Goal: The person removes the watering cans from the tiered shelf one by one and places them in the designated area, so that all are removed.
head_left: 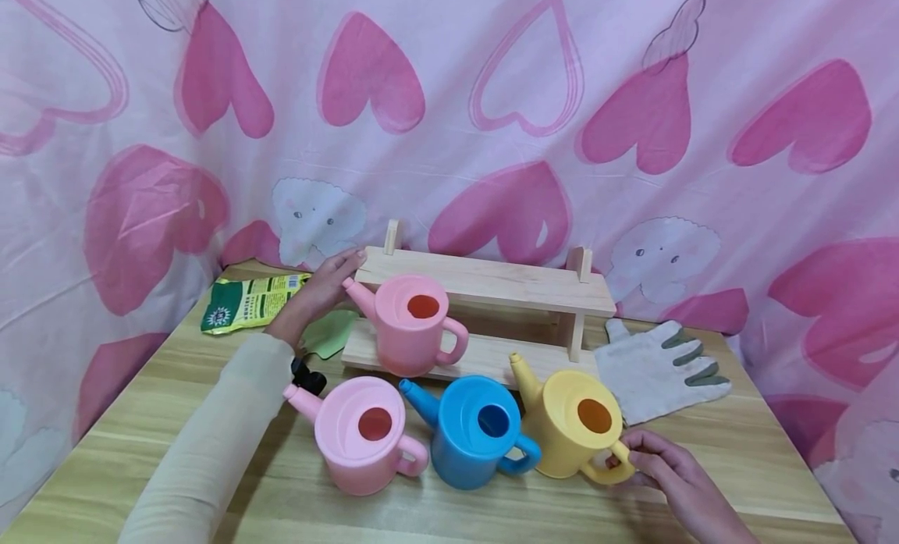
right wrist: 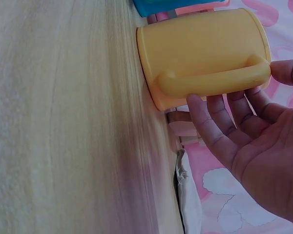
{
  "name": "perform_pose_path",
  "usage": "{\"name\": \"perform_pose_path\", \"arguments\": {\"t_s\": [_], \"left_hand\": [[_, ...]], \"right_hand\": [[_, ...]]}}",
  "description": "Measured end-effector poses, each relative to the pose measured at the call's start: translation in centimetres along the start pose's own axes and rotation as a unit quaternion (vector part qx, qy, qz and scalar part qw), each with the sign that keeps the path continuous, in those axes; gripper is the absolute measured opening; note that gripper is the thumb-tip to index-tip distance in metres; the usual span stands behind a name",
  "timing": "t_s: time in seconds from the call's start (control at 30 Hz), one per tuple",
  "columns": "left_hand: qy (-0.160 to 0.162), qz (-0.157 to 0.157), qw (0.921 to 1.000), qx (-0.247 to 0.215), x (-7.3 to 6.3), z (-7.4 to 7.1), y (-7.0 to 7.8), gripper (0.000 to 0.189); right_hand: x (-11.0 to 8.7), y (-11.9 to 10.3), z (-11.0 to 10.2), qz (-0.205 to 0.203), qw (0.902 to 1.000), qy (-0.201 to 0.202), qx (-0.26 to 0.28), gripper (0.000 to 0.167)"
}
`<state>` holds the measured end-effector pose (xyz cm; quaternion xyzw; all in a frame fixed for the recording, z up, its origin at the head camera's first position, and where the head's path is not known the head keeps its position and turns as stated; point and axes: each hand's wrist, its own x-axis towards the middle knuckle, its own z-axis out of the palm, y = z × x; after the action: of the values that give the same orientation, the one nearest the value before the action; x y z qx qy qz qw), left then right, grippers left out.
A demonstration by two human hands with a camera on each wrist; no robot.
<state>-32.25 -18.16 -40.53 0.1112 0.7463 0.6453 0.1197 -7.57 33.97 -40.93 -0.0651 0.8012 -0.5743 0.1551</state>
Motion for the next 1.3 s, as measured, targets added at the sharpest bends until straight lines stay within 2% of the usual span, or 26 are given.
{"name": "perform_pose_path", "arguments": {"t_s": [0.2, 0.3, 0.4, 0.5, 0.57, 0.67, 0.77, 0.97, 1.03, 1.23, 1.3], "left_hand": [[-0.003, 0.001, 1.0, 0.006, 0.1, -0.1, -0.1, 0.075], [-0.004, 0.0, 1.0, 0.006, 0.1, -0.1, -0.1, 0.074], [-0.003, 0.0, 1.0, 0.006, 0.0, -0.1, 0.0, 0.074], [-0.002, 0.002, 1.0, 0.005, 0.0, -0.1, 0.1, 0.074], [-0.004, 0.007, 1.0, 0.002, 0.0, -0.1, 0.1, 0.074], [-0.006, 0.011, 0.9999, -0.003, 0.0, 0.0, 0.1, 0.073], [-0.006, 0.013, 0.9999, -0.005, 0.0, 0.0, 0.1, 0.073], [-0.006, 0.014, 0.9999, -0.002, 0.0, 0.0, 0.2, 0.073], [-0.005, 0.01, 0.9999, -0.004, -0.1, 0.0, 0.1, 0.074], [-0.008, 0.009, 0.9999, -0.011, -0.1, 0.0, 0.1, 0.074], [-0.008, 0.012, 0.9998, -0.011, -0.1, 0.0, 0.1, 0.074]], "right_hand": [[-0.2, -0.3, -0.2, -0.023, 0.9974, 0.019, -0.066, 0.023], [-0.3, -0.9, -0.4, -0.042, 0.9898, 0.054, -0.125, 0.02], [-0.3, -2.1, -0.8, -0.07, 0.9781, 0.09, -0.174, 0.021], [-0.1, -3.9, -1.0, -0.097, 0.9714, 0.112, -0.186, 0.022], [0.2, -5.2, -1.2, -0.131, 0.968, 0.114, -0.181, 0.022], [0.8, -7.4, -1.1, -0.189, 0.9635, 0.093, -0.164, 0.026], [1.6, -9.9, -0.7, -0.219, 0.9574, 0.07, -0.175, 0.028], [3.4, -13.7, 0.2, -0.213, 0.9515, 0.041, -0.218, 0.024], [4.3, -14.4, 0.7, -0.214, 0.9511, 0.026, -0.222, 0.024], [7.0, -15.8, 2.0, -0.177, 0.9566, -0.019, -0.231, 0.027], [7.9, -16.3, 2.4, -0.169, 0.9555, -0.037, -0.239, 0.029]]}}
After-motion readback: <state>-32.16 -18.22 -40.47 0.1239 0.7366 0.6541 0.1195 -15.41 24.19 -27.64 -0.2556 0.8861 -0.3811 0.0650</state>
